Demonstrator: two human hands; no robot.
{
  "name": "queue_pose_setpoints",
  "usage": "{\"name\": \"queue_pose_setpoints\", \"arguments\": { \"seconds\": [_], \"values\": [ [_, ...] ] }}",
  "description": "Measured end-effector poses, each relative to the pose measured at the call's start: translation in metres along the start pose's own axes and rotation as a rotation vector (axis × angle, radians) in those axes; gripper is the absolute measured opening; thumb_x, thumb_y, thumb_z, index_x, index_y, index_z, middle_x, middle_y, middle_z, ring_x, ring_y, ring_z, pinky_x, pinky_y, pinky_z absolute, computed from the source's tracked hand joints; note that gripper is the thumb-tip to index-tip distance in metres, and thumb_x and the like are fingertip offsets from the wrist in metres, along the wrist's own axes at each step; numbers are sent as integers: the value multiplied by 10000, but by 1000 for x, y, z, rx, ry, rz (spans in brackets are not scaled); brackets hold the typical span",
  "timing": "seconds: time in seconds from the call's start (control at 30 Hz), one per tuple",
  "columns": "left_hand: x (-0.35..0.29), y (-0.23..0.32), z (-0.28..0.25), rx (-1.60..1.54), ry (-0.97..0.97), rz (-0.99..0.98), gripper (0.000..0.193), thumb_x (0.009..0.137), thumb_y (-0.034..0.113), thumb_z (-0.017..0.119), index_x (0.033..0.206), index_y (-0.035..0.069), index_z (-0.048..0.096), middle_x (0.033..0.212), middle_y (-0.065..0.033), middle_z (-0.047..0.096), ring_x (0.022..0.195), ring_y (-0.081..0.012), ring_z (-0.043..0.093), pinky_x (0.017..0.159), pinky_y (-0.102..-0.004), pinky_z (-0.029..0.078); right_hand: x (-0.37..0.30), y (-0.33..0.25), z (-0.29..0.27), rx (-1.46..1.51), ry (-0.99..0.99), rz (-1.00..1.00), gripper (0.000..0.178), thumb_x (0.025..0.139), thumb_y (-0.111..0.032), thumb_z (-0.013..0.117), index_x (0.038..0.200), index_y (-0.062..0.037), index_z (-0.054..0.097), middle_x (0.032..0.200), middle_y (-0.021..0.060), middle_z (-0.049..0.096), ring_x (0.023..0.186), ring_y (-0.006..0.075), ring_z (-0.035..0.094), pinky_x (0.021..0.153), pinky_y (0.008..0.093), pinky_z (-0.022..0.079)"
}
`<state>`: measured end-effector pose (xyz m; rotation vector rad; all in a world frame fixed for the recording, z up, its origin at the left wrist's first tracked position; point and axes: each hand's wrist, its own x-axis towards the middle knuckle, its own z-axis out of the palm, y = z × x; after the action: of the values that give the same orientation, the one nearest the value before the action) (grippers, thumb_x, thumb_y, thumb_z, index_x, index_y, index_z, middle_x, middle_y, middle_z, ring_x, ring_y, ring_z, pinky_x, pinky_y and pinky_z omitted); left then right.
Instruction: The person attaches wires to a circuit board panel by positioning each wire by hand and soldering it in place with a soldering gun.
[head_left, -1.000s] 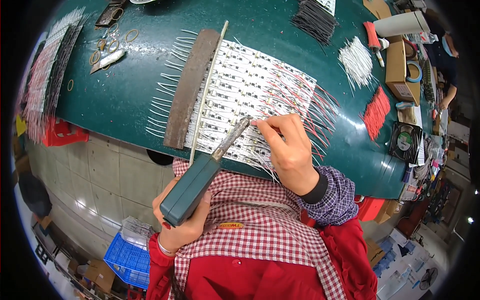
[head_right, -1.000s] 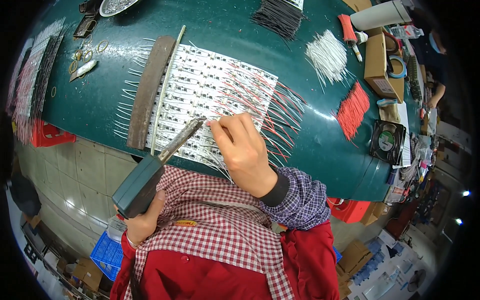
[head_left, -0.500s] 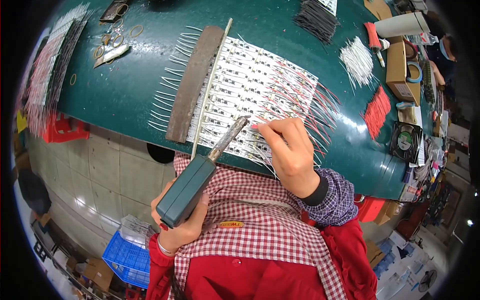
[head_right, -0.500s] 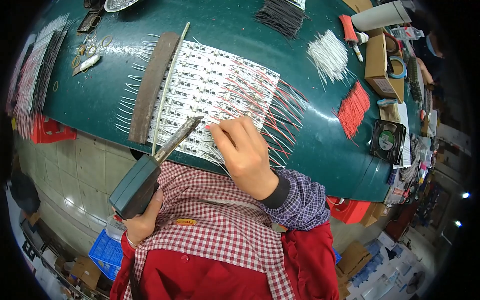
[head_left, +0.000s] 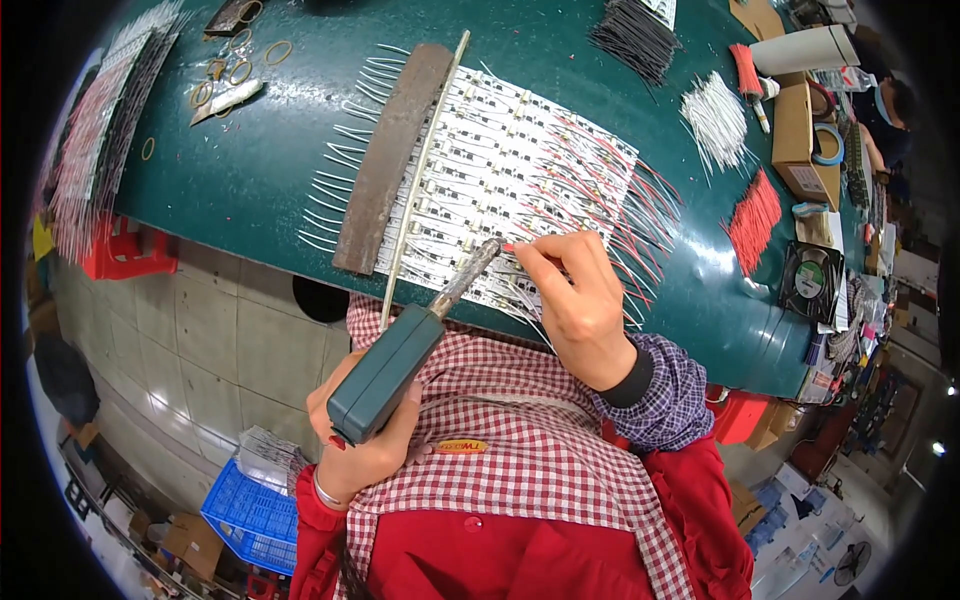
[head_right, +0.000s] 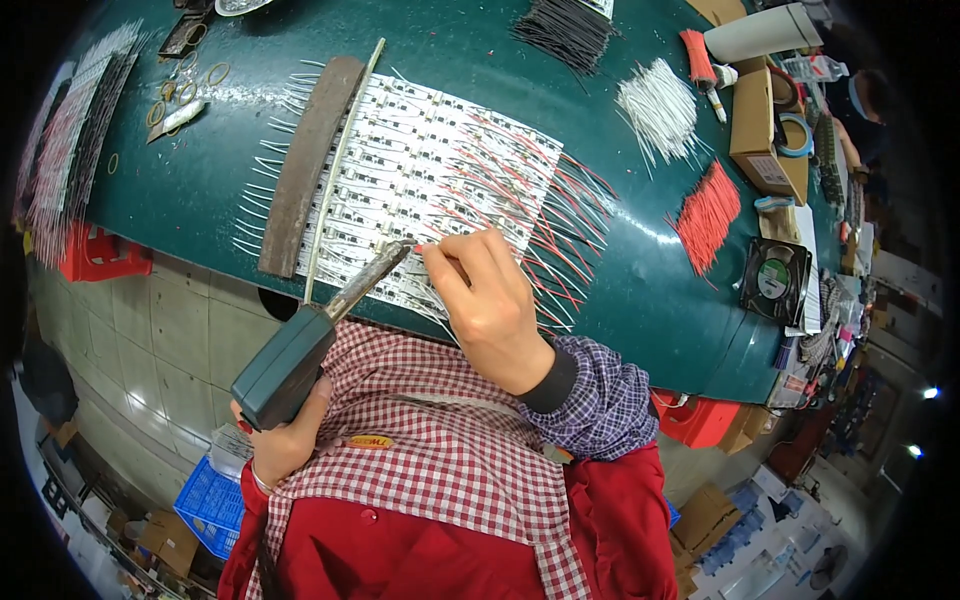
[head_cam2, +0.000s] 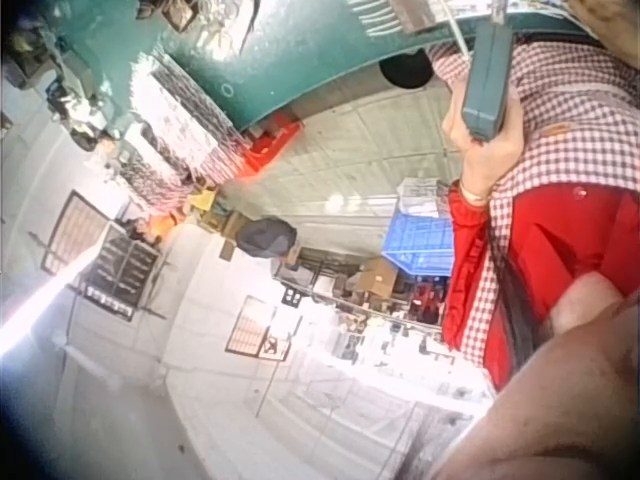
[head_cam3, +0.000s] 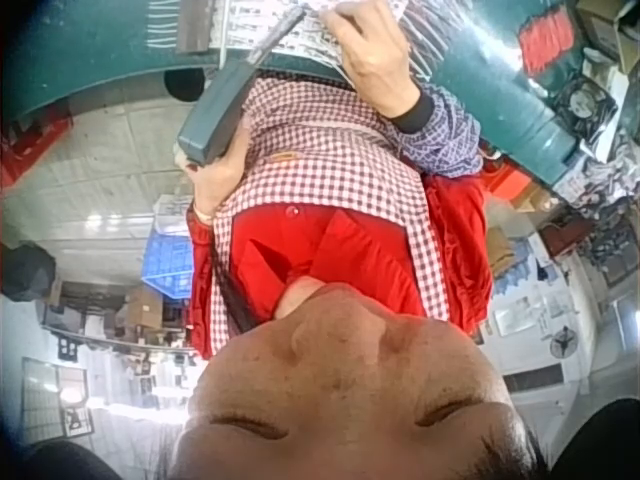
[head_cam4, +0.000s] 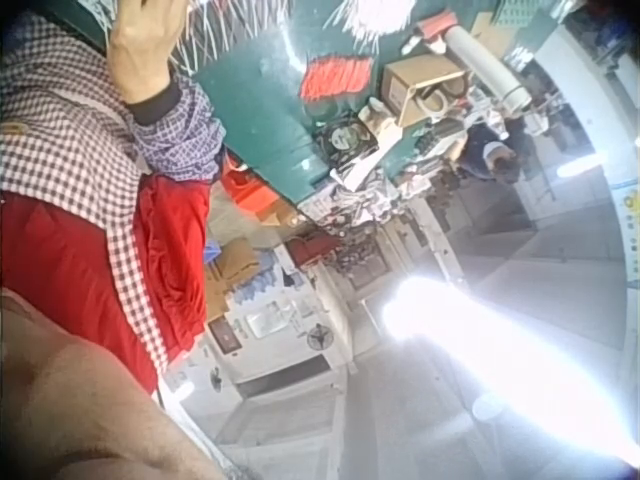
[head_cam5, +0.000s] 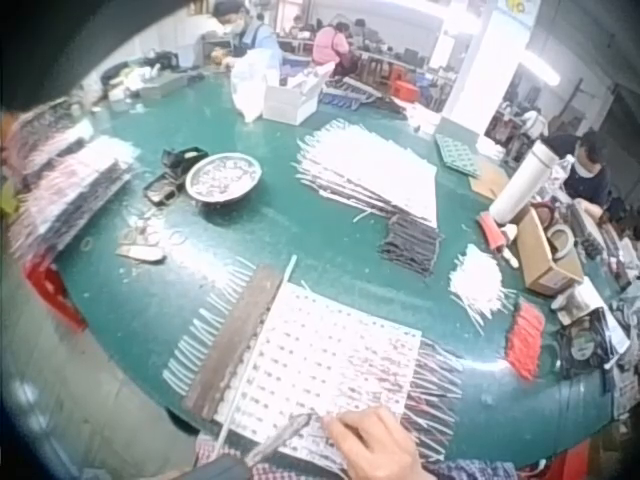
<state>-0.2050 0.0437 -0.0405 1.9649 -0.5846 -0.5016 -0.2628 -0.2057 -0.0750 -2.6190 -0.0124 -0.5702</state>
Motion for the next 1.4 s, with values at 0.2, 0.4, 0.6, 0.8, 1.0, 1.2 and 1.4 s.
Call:
{"name": "queue_pose_setpoints", "arguments": {
  "seconds": [0.2, 0.4, 0.6, 0.8, 1.0, 1.2, 1.4],
  "values": [
    [0, -3, 1, 82, -20, 75, 181, 749, -17, 723, 922, -54, 684, 855, -151, 654, 655, -251, 657, 583, -325, 523, -1, -1, 2, -38, 16, -17, 310, 707, 73, 681, 1016, 58, 664, 927, 114, 594, 798, 249, 558, 632, 337, 486],
    [-2, -1, 1, 19, 2, 12, 192, 745, -1, 733, 922, -57, 686, 844, -158, 655, 647, -251, 658, 578, -321, 521, -2, -2, 3, -46, 15, -10, 325, 701, 72, 673, 1025, 58, 668, 933, 118, 594, 813, 252, 560, 644, 339, 489],
    [-11, -7, 1, -35, 72, 9, 243, 741, 15, 742, 963, -73, 692, 873, -181, 681, 695, -251, 684, 620, -315, 541, -4, -3, 3, -50, -1, 8, 328, 711, 66, 662, 1039, 53, 665, 946, 120, 593, 822, 262, 563, 656, 348, 492],
    [-14, -6, 1, -45, 81, -1, 244, 743, 10, 741, 967, -72, 692, 880, -179, 685, 705, -246, 686, 626, -316, 544, -2, -7, -1, -45, 22, -8, 314, 711, 56, 665, 1025, 44, 661, 934, 114, 589, 814, 261, 566, 648, 350, 484],
    [-18, -7, 0, -26, 94, 15, 234, 747, 3, 735, 963, -73, 690, 881, -177, 684, 707, -245, 686, 631, -312, 543, -10, -9, 0, -17, 16, -15, 310, 709, 35, 663, 1019, 36, 661, 918, 108, 582, 806, 260, 564, 650, 351, 478],
    [-20, -6, -2, 24, 51, 37, 221, 745, -12, 727, 955, -69, 691, 892, -179, 684, 717, -246, 688, 631, -311, 540, -11, -13, 1, 33, 8, 27, 332, 706, 120, 683, 1020, 12, 689, 890, 105, 598, 777, 254, 565, 630, 348, 470],
    [-19, -5, 0, 12, 27, 7, 222, 733, -26, 719, 950, -64, 690, 898, -166, 684, 708, -239, 686, 617, -308, 534, -11, -11, -1, 14, -32, 3, 331, 709, 48, 651, 1040, 48, 661, 929, 121, 581, 820, 267, 565, 665, 356, 491]
  ]
}}
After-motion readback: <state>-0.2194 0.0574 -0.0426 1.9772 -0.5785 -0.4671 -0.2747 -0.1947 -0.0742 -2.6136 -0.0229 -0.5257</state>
